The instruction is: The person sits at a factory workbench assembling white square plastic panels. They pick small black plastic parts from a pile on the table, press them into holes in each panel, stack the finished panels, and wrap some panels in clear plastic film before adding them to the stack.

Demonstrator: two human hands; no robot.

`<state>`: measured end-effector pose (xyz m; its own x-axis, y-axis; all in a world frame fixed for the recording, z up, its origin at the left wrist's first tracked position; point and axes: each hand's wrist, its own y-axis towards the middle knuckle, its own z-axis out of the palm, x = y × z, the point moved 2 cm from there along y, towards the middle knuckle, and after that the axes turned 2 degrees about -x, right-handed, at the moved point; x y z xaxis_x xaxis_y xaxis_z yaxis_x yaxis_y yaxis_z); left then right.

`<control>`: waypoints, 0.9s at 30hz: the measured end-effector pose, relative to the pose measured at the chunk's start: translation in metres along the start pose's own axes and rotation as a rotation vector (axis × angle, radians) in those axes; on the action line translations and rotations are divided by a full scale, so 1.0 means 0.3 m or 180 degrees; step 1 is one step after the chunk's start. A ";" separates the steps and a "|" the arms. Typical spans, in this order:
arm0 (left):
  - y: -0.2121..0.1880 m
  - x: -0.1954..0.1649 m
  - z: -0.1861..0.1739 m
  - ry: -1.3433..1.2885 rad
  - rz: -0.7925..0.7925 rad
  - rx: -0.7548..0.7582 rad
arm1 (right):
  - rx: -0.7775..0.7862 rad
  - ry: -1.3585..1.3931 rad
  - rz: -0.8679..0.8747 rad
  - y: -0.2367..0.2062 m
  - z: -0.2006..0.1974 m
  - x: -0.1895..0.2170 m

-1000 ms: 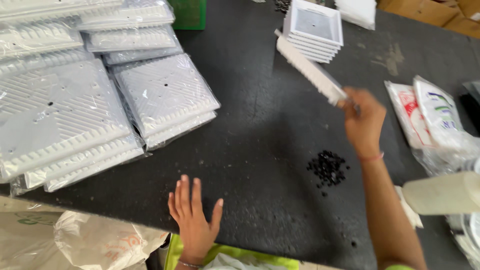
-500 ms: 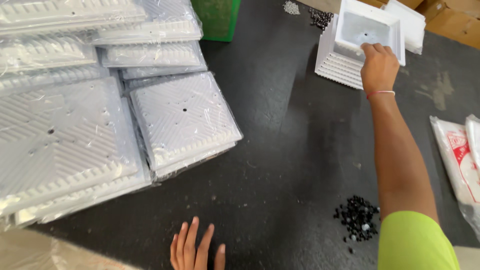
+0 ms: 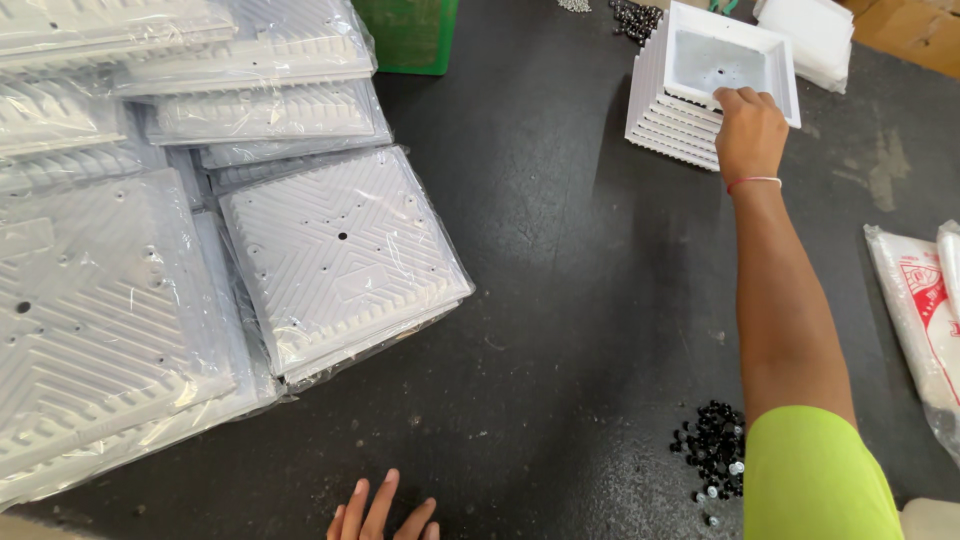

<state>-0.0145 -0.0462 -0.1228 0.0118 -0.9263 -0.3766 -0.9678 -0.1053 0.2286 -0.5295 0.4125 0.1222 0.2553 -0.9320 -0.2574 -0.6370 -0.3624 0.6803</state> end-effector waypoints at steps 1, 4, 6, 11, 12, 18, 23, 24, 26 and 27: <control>0.003 -0.007 -0.009 -0.0028 0.0060 -0.0163 | -0.0003 -0.0007 0.0024 0.000 0.000 -0.001; 0.016 -0.039 -0.050 -0.0130 0.0188 -0.0576 | 0.0030 0.0037 0.0004 -0.001 -0.003 -0.007; 0.036 -0.063 -0.092 -0.0222 0.0186 -0.0749 | 0.0486 0.0220 0.0232 0.011 -0.014 -0.002; 0.082 -0.177 -0.249 -0.0566 -0.0090 -0.0980 | 0.0555 0.0107 0.0210 0.045 -0.138 0.128; 0.088 -0.199 -0.290 -0.0641 -0.0146 -0.0991 | 0.0658 0.0039 0.0139 0.048 -0.186 0.193; 0.094 -0.302 -0.521 -0.0920 0.0140 -0.1113 | 0.0069 0.0241 -0.1750 -0.080 -0.676 0.795; 0.050 -0.319 -0.612 -0.1047 0.0369 -0.1152 | -0.0873 0.0410 -0.2174 -0.236 -1.111 1.022; 0.042 -0.317 -0.618 -0.1056 0.0385 -0.1150 | -0.1063 0.0455 -0.2157 -0.259 -1.156 1.014; 0.026 -0.306 -0.629 -0.1363 0.0323 -0.1212 | -0.1276 0.0705 -0.1691 -0.305 -1.193 0.943; 0.019 -0.296 -0.635 -0.1521 0.0300 -0.1247 | -0.1070 0.0652 -0.1074 -0.339 -1.200 0.869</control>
<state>0.0267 -0.0334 0.0830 -0.2706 -0.6834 -0.6781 -0.7940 -0.2398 0.5586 -0.1362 0.2098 0.2330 0.5648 -0.7305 -0.3838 -0.2345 -0.5880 0.7741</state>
